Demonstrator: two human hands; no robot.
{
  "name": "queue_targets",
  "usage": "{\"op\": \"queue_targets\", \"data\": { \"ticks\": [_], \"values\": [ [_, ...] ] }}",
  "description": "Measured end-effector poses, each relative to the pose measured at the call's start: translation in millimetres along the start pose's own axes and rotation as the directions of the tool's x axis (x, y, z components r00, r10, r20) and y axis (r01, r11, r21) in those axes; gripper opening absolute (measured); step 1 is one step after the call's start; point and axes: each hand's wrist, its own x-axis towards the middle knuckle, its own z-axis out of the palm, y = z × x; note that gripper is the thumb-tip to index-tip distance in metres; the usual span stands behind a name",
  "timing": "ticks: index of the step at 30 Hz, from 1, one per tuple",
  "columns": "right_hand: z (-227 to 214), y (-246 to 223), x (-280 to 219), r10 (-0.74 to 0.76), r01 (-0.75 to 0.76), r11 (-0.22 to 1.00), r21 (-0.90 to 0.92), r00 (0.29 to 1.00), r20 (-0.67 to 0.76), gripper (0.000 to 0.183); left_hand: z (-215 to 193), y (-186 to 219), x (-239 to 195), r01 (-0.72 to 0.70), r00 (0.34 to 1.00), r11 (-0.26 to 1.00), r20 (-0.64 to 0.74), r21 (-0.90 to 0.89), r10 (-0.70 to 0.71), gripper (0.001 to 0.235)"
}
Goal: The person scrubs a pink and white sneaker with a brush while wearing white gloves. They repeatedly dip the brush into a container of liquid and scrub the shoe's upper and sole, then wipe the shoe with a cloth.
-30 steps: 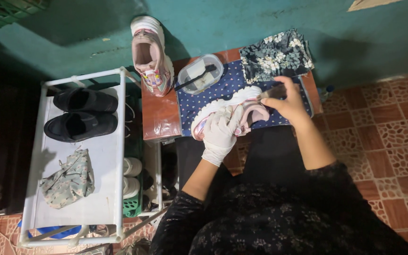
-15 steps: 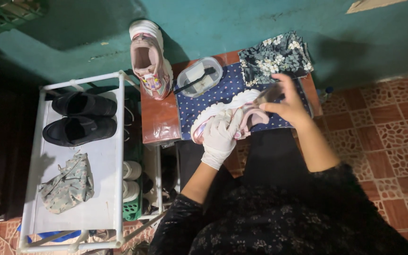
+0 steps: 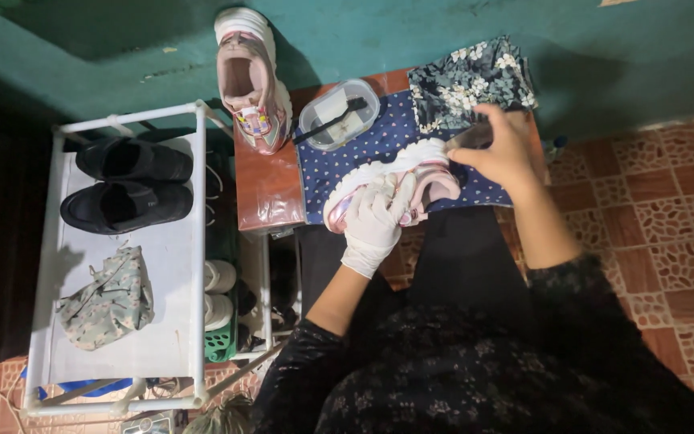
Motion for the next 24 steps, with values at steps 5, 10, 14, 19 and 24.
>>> {"op": "queue_targets", "data": {
  "ticks": [5,10,14,19,24],
  "values": [
    [4,-7,-18,-0.194,0.184,0.955,0.234,0.981,0.019,0.093,1,2,-4,-0.01,1.0,1.0,0.002,0.004,0.01,0.037],
    [-5,-11,-11,0.012,-0.019,0.984,0.178,0.999,0.044,0.093,-5,0,3,-0.01,1.0,1.0,0.018,-0.011,0.01,0.038],
    [12,-16,-25,-0.198,0.188,0.912,0.364,0.98,-0.008,0.091,-9,1,11,0.003,0.999,0.999,0.053,-0.037,-0.001,0.041],
    [19,10,-14,-0.096,0.1,0.96,0.263,0.995,-0.029,0.088,-6,2,4,0.012,0.997,1.0,0.075,-0.022,-0.01,0.045],
    [6,-7,-25,-0.102,0.073,0.962,0.261,0.99,0.099,0.088,-12,4,7,0.005,0.996,1.0,0.086,0.003,-0.005,0.049]
  ]
}}
